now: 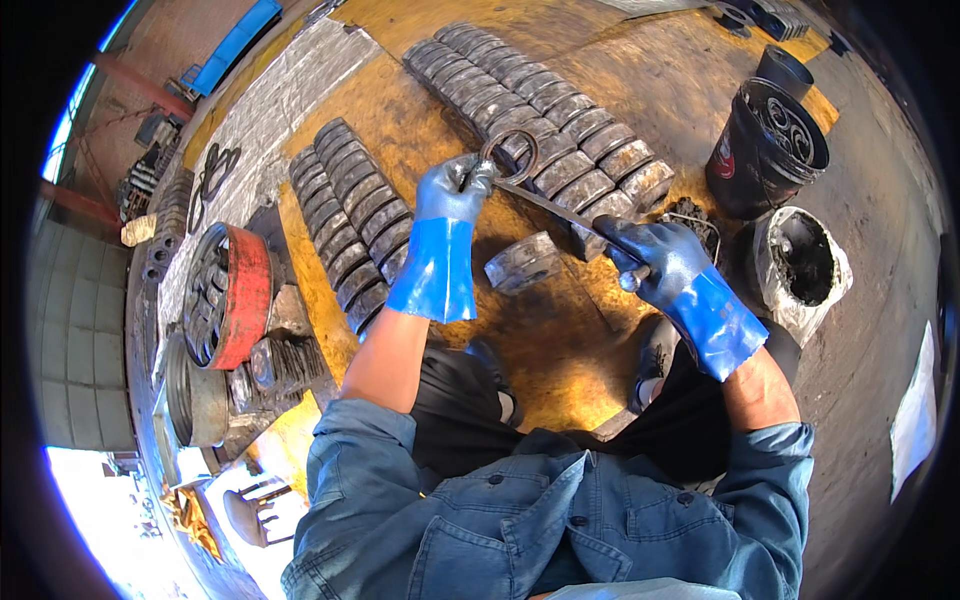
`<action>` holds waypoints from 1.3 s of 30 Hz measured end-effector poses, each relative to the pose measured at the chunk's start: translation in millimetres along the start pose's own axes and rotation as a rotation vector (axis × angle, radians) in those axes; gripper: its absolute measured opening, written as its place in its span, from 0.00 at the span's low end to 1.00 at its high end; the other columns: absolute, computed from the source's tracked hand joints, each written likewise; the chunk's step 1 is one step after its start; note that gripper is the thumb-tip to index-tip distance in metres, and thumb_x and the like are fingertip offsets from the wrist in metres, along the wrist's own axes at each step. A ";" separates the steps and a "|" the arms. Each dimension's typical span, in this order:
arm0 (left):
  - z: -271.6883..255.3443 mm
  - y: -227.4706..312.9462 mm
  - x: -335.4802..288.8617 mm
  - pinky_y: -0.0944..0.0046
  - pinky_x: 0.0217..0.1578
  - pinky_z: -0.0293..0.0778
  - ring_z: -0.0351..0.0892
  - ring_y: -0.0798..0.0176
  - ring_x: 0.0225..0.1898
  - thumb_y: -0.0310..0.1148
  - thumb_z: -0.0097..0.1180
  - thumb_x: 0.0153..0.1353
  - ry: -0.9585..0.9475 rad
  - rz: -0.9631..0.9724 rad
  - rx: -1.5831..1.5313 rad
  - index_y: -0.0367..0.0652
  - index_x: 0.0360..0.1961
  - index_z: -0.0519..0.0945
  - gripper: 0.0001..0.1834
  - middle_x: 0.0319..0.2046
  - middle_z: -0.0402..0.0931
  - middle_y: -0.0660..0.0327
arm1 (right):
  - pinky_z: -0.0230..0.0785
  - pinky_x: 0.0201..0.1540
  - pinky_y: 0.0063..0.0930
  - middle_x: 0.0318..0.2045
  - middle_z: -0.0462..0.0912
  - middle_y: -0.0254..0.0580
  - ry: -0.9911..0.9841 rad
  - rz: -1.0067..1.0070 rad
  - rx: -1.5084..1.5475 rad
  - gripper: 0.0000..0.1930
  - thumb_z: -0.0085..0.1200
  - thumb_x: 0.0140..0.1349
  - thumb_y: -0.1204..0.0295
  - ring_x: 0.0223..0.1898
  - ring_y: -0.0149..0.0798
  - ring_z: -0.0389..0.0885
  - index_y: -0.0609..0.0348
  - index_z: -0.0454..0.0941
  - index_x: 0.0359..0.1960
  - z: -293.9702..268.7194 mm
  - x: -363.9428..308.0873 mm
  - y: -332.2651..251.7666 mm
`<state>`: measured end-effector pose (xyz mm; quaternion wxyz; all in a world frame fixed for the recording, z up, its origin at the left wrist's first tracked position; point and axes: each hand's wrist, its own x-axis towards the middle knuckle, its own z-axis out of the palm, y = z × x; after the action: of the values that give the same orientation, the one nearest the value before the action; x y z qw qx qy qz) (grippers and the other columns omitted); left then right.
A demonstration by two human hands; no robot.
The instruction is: The person sits on the floor and applies grease from a bucket to metal rings using a scraper. They fit the rings onto heavy metal track links and arrange the segments into rows on the floor.
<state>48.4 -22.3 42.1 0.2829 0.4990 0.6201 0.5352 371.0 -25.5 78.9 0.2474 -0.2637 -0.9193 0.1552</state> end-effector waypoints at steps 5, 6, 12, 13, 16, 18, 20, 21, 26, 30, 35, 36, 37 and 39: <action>-1.6 -2.3 -2.0 0.67 0.32 0.76 0.79 0.70 0.29 0.27 0.61 0.61 0.021 0.073 0.275 0.33 0.41 0.83 0.10 0.29 0.82 0.61 | 0.71 0.27 0.44 0.24 0.80 0.42 0.009 -0.127 -0.312 0.30 0.61 0.45 0.71 0.24 0.52 0.80 0.51 0.75 0.56 7.1 0.0 7.8; -2.9 -1.6 -1.6 0.66 0.33 0.76 0.80 0.69 0.29 0.28 0.62 0.61 0.011 0.081 0.341 0.34 0.41 0.83 0.10 0.29 0.83 0.60 | 0.71 0.27 0.43 0.24 0.79 0.42 -0.021 -0.135 -0.386 0.30 0.60 0.46 0.72 0.24 0.51 0.80 0.51 0.75 0.56 7.5 -0.1 8.3; 3.3 11.4 -3.3 0.62 0.36 0.78 0.84 0.61 0.31 0.38 0.65 0.57 -0.004 0.144 0.714 0.41 0.39 0.85 0.13 0.31 0.85 0.54 | 0.74 0.26 0.40 0.26 0.81 0.39 -0.161 -0.198 -0.627 0.21 0.49 0.59 0.69 0.28 0.43 0.84 0.54 0.74 0.56 3.2 -2.4 7.0; 2.9 8.9 -1.9 0.61 0.36 0.78 0.85 0.59 0.32 0.39 0.65 0.57 -0.015 0.147 0.748 0.42 0.39 0.86 0.14 0.32 0.85 0.53 | 0.75 0.26 0.39 0.29 0.82 0.40 -0.222 -0.177 -0.651 0.20 0.48 0.61 0.69 0.30 0.42 0.84 0.55 0.73 0.56 3.5 -1.5 5.1; 2.8 5.4 0.1 0.60 0.37 0.78 0.86 0.58 0.33 0.41 0.65 0.56 -0.059 0.152 0.866 0.44 0.39 0.86 0.14 0.32 0.85 0.54 | 0.76 0.28 0.39 0.29 0.82 0.41 -0.240 -0.166 -0.646 0.18 0.46 0.63 0.69 0.30 0.43 0.84 0.55 0.73 0.55 9.5 -3.7 6.6; 4.1 6.7 0.9 0.59 0.37 0.78 0.86 0.56 0.34 0.42 0.65 0.56 -0.105 0.073 0.893 0.45 0.39 0.86 0.15 0.32 0.85 0.54 | 0.78 0.30 0.40 0.28 0.82 0.45 -0.266 -0.102 -0.589 0.13 0.43 0.68 0.66 0.31 0.46 0.84 0.57 0.77 0.47 14.6 -3.7 9.5; 5.9 8.0 0.6 0.56 0.38 0.78 0.85 0.52 0.35 0.45 0.64 0.56 -0.140 0.020 0.909 0.47 0.38 0.86 0.15 0.32 0.84 0.52 | 0.78 0.31 0.41 0.28 0.82 0.47 -0.297 -0.043 -0.537 0.15 0.41 0.70 0.64 0.31 0.47 0.84 0.59 0.79 0.42 18.4 -2.9 14.0; 6.1 7.7 0.0 0.53 0.38 0.78 0.84 0.49 0.36 0.46 0.63 0.56 -0.154 0.005 0.914 0.48 0.38 0.86 0.15 0.32 0.84 0.51 | 0.78 0.32 0.42 0.27 0.82 0.49 -0.265 -0.038 -0.518 0.19 0.39 0.72 0.61 0.30 0.49 0.84 0.60 0.80 0.38 20.8 -4.6 16.9; 2.2 3.4 3.1 0.51 0.39 0.78 0.84 0.46 0.37 0.47 0.62 0.56 -0.100 0.033 0.932 0.50 0.38 0.87 0.15 0.33 0.83 0.50 | 0.76 0.35 0.42 0.32 0.82 0.44 -0.212 -0.086 -0.537 0.13 0.43 0.68 0.66 0.33 0.46 0.83 0.55 0.79 0.43 8.4 -5.4 16.7; 0.0 2.9 5.5 0.57 0.38 0.78 0.85 0.52 0.35 0.45 0.64 0.56 -0.005 0.032 0.884 0.46 0.38 0.86 0.16 0.32 0.85 0.52 | 0.74 0.33 0.41 0.38 0.81 0.40 -0.112 -0.114 -0.518 0.22 0.51 0.58 0.73 0.37 0.45 0.83 0.47 0.74 0.57 5.6 -15.7 23.7; -3.9 -2.1 5.5 0.63 0.35 0.77 0.84 0.62 0.30 0.40 0.65 0.58 0.089 -0.007 0.690 0.39 0.40 0.85 0.16 0.29 0.85 0.56 | 0.75 0.38 0.45 0.38 0.83 0.48 0.102 0.020 -0.055 0.29 0.56 0.52 0.78 0.41 0.53 0.82 0.46 0.74 0.59 15.7 -14.0 18.9; -2.4 -3.5 6.6 0.64 0.34 0.77 0.83 0.64 0.29 0.39 0.65 0.59 0.093 -0.024 0.647 0.37 0.40 0.85 0.16 0.29 0.85 0.57 | 0.75 0.40 0.45 0.39 0.83 0.49 0.182 0.031 0.033 0.29 0.56 0.52 0.78 0.42 0.54 0.82 0.47 0.74 0.59 21.2 -14.2 16.2; -2.7 -5.1 6.6 0.64 0.33 0.76 0.83 0.66 0.28 0.38 0.64 0.59 0.101 -0.042 0.607 0.36 0.40 0.84 0.15 0.28 0.85 0.57 | 0.75 0.43 0.44 0.42 0.83 0.52 0.140 0.145 0.106 0.27 0.53 0.53 0.81 0.44 0.57 0.81 0.51 0.76 0.57 26.2 -13.0 11.5; -3.6 -8.5 6.2 0.65 0.32 0.76 0.82 0.68 0.27 0.37 0.65 0.59 0.114 0.011 0.581 0.36 0.40 0.84 0.15 0.27 0.84 0.58 | 0.75 0.43 0.43 0.41 0.83 0.53 0.137 0.209 0.268 0.27 0.51 0.53 0.82 0.43 0.58 0.81 0.51 0.76 0.57 38.6 -11.2 8.5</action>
<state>40.4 -17.4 36.2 0.0899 0.5318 0.7594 0.3639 362.0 -30.9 39.2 0.3248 -0.3325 -0.8389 0.2830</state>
